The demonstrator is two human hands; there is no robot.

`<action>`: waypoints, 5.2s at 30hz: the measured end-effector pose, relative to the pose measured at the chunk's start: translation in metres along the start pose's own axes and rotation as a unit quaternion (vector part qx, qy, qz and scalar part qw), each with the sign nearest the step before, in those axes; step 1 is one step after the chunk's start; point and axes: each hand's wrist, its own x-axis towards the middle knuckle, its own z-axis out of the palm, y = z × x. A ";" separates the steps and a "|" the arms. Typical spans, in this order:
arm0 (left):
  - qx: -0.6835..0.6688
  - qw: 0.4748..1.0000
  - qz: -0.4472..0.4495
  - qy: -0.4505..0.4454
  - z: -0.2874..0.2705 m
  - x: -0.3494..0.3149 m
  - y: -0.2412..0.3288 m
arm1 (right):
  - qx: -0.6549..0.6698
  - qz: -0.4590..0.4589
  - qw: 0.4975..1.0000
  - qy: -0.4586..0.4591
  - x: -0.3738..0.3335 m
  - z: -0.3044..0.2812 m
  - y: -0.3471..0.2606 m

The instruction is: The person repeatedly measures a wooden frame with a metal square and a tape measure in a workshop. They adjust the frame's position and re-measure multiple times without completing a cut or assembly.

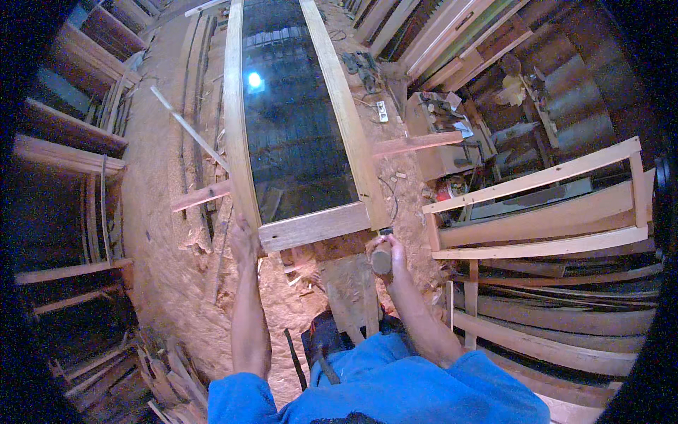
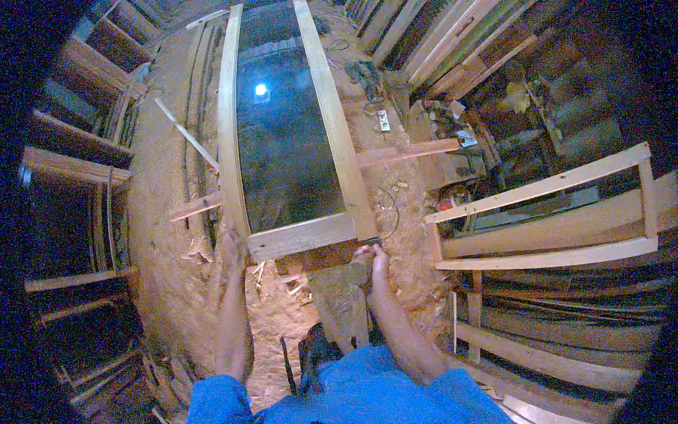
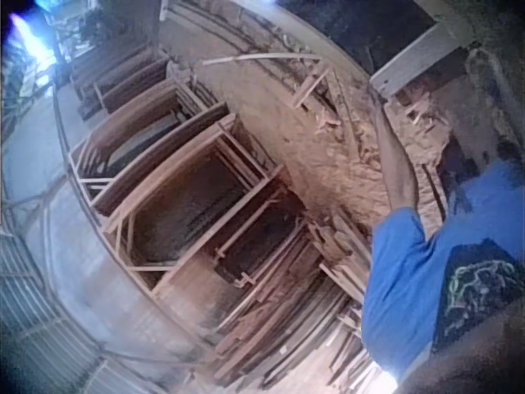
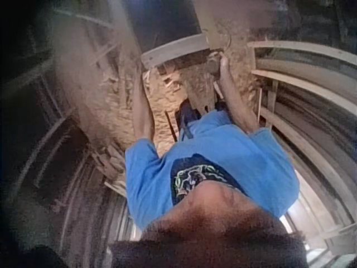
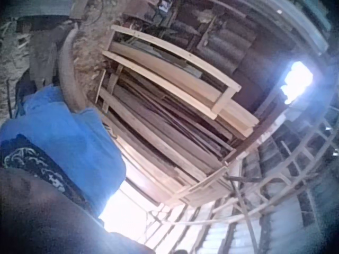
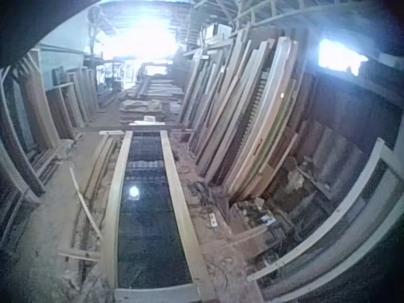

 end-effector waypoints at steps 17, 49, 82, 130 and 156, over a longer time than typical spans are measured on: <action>0.146 0.984 -0.100 -0.021 -0.010 -0.016 0.029 | -0.294 -0.117 0.922 0.221 -0.091 -0.038 -0.013; 0.173 0.982 -0.067 0.034 0.001 -0.011 0.003 | -0.135 -0.054 0.972 0.187 -0.102 -0.001 0.006; 0.308 0.949 -0.063 -0.016 0.001 -0.008 0.017 | -0.294 -0.077 0.926 0.226 -0.150 -0.126 -0.274; 0.354 0.867 -0.155 0.315 0.381 -0.119 0.252 | -0.248 0.538 0.780 0.201 0.489 0.489 -0.526; 0.267 0.855 -0.247 0.369 0.315 0.465 0.484 | -0.410 0.306 0.814 -0.273 0.733 0.985 -0.526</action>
